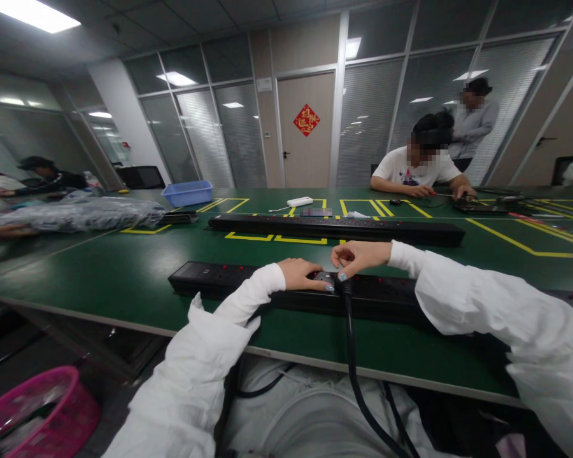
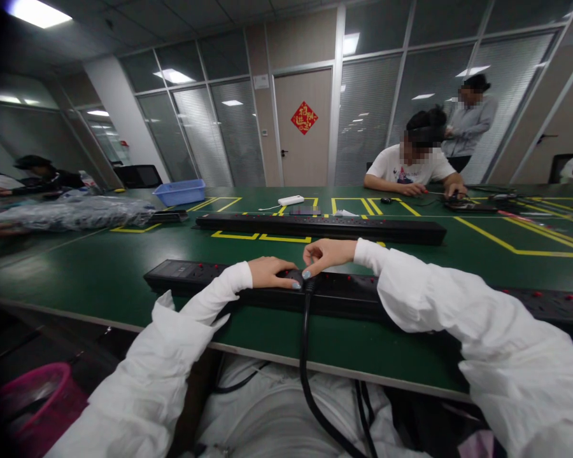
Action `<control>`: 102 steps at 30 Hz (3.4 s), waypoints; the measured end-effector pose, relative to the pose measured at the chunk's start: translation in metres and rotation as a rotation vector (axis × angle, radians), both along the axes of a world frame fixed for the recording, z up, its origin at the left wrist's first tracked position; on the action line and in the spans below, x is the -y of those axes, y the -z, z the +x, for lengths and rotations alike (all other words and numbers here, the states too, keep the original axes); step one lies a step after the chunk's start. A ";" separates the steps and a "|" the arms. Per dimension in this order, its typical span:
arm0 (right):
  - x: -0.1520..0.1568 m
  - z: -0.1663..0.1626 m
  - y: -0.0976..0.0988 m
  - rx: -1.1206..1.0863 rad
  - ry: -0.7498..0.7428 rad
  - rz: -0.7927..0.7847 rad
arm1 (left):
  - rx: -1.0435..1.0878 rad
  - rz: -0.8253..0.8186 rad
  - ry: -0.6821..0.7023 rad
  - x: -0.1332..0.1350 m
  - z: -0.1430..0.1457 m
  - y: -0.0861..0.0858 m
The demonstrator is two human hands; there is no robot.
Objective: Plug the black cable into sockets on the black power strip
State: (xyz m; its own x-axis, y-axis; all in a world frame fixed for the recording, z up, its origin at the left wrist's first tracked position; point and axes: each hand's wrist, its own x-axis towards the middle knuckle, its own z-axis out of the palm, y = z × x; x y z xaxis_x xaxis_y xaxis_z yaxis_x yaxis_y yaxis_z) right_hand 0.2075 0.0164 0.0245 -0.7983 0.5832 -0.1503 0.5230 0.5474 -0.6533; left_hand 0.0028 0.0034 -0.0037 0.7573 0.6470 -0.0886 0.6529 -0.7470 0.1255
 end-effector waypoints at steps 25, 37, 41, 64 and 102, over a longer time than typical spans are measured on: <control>-0.008 0.008 0.005 -0.123 -0.174 0.021 | 0.005 0.237 -0.056 0.024 0.043 0.001; -0.022 0.012 0.021 -0.073 -0.197 -0.120 | 0.026 0.174 -0.009 0.024 0.040 0.003; -0.025 0.013 0.020 -0.055 -0.173 -0.025 | 0.056 0.164 -0.005 0.026 0.039 0.003; 0.005 -0.028 0.015 -0.263 -0.241 0.473 | 0.036 0.008 -0.063 0.004 -0.010 -0.002; 0.021 -0.052 0.016 -0.437 -0.166 -0.068 | 0.019 0.132 -0.147 -0.007 -0.013 0.006</control>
